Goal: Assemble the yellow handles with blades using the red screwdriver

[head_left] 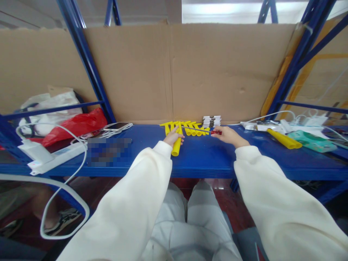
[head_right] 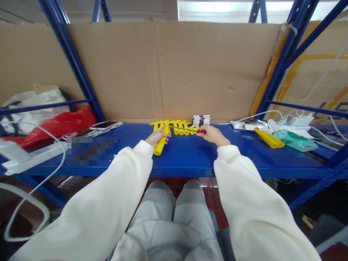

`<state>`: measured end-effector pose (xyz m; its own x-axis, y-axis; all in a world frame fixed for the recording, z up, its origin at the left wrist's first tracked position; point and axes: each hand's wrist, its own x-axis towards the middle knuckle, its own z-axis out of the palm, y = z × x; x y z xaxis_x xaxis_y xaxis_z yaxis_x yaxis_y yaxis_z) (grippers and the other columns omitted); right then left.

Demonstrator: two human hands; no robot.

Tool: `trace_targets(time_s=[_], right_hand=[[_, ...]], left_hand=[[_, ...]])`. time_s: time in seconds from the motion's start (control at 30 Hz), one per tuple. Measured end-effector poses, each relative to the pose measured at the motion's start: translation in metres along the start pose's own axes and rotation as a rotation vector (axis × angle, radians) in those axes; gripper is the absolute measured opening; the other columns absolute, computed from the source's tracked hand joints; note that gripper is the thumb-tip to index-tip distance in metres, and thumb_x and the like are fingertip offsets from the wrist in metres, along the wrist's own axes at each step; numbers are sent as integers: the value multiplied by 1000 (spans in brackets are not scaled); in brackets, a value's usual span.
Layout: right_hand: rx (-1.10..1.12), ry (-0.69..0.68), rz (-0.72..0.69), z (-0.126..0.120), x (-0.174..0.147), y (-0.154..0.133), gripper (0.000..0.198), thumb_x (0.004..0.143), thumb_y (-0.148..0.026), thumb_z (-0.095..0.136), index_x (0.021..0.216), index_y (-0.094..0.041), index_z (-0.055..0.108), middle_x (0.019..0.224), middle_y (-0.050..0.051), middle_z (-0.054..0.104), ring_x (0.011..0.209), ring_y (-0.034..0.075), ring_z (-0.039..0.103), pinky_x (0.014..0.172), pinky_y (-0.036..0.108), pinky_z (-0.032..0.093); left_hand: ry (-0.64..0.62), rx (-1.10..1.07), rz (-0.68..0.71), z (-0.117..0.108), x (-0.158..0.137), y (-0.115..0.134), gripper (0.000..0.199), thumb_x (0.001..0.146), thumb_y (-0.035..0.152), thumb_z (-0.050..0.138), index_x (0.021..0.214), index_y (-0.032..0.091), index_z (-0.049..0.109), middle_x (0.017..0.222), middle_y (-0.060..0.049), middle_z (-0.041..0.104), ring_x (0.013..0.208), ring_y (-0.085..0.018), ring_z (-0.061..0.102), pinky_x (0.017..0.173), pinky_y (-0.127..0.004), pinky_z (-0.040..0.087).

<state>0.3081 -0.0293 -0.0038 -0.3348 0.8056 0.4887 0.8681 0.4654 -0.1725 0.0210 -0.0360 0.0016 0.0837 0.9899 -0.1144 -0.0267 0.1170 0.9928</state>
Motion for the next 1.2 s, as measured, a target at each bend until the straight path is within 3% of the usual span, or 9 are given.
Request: trace_targets(time_s=[0.1, 0.4, 0.7, 0.97, 1.2], right_hand=[[3, 6, 5, 2, 0, 0, 14, 87, -34, 61, 91, -23, 69, 93, 8, 77, 82, 23, 69, 68, 29, 47], [-65, 68, 72, 2, 1, -3, 13, 82, -34, 67, 86, -24, 61, 79, 4, 73, 68, 20, 64, 59, 26, 39], [30, -13, 10, 6, 1, -3, 12, 86, -32, 62, 89, -22, 67, 92, 9, 76, 82, 24, 69, 72, 31, 47], [-47, 23, 118, 4, 0, -10, 15, 81, -33, 69, 86, -23, 58, 79, 5, 72, 67, 21, 63, 61, 28, 40], [-12, 2, 21, 3, 0, -9, 16, 85, -38, 65, 80, -23, 64, 81, 6, 74, 70, 21, 65, 63, 28, 44]], left_hand=[[13, 6, -4, 1, -3, 2, 84, 86, 2, 58, 160, 29, 30, 79, -1, 67, 51, -10, 56, 49, -20, 48], [28, 8, 3, 5, -7, 4, 85, 85, -2, 53, 161, 28, 29, 70, 2, 62, 48, -10, 54, 45, -18, 45], [34, 7, 22, 4, -4, 2, 89, 84, -3, 53, 162, 28, 25, 68, 3, 62, 46, -10, 54, 44, -18, 44], [32, 13, 15, 3, -3, 1, 90, 84, 0, 57, 162, 31, 25, 70, 3, 61, 47, -9, 55, 44, -17, 44], [40, 6, 22, 2, -1, -1, 96, 82, 4, 62, 164, 29, 19, 74, 1, 66, 47, -10, 55, 44, -18, 44]])
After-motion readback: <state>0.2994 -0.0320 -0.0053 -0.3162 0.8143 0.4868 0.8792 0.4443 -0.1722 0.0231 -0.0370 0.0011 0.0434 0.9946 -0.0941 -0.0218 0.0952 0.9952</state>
